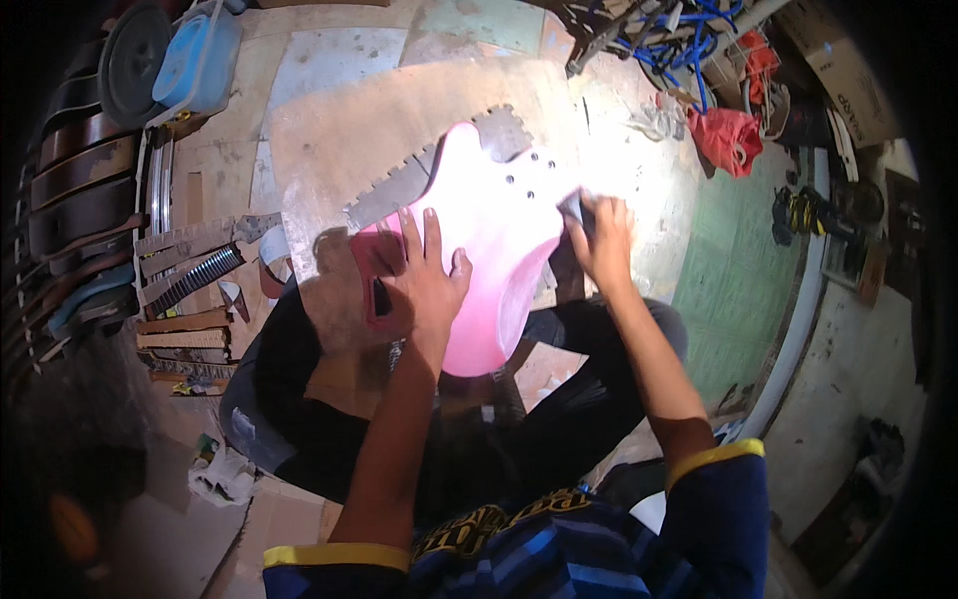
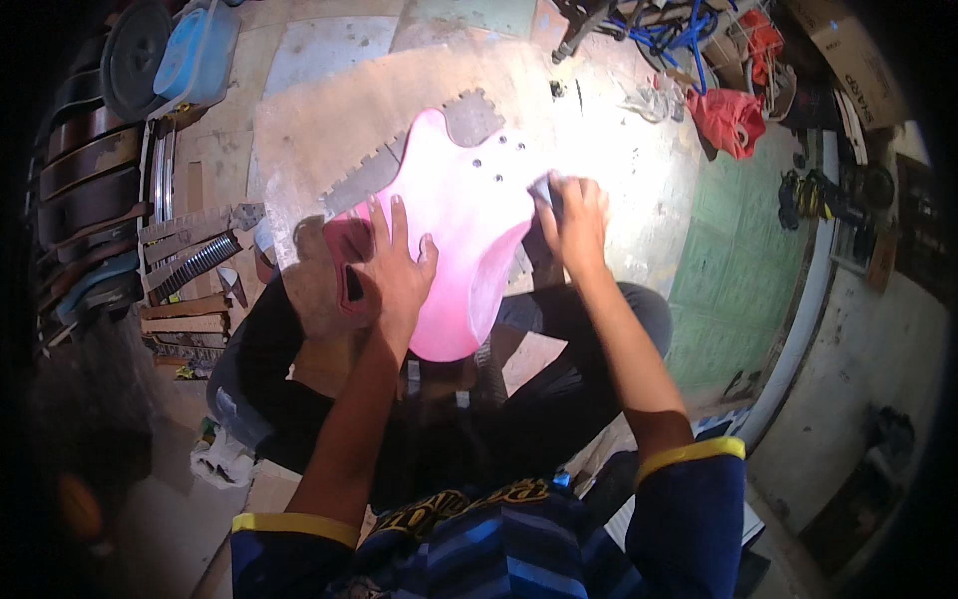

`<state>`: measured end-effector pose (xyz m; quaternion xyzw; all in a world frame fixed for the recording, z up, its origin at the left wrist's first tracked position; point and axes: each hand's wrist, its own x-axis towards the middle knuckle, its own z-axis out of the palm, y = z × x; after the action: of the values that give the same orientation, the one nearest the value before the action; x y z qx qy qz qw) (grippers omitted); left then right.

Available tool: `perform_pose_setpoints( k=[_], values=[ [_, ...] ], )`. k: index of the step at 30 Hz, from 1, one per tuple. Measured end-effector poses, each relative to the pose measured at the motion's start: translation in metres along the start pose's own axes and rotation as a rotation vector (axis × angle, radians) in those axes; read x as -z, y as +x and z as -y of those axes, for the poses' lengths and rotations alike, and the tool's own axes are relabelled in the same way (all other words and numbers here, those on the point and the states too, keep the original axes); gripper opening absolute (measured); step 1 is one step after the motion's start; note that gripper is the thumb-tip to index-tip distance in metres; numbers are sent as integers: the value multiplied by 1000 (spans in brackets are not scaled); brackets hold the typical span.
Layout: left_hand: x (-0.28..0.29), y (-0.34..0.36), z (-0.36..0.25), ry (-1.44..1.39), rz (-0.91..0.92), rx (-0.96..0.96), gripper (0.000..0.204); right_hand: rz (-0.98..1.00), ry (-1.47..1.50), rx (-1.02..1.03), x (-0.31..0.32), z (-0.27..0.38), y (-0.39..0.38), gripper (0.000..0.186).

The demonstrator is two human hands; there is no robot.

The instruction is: The person sands the surface and edges of a pink guitar body using a block of sandpaper while holding it on a workbench.

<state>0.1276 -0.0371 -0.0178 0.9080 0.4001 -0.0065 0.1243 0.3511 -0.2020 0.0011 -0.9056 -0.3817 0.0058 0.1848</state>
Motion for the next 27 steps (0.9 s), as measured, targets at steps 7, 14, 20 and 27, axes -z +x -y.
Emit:
perform_pose_setpoints(
  k=[7,14,20,27],
  values=[
    [-4,3,6,-4,-92,-51,74,84,98,94,1,-1,26,43],
    [7,6,-1,19,-50,-48,74,92,52,33,-2,21,60,41],
    [10,9,0,-17,-15,-40,75,109,91,101,14,-33,10,41],
    [-8,4,1,26,-166,-93,76,27,-11,43,-7,21,62,42]
  ],
)
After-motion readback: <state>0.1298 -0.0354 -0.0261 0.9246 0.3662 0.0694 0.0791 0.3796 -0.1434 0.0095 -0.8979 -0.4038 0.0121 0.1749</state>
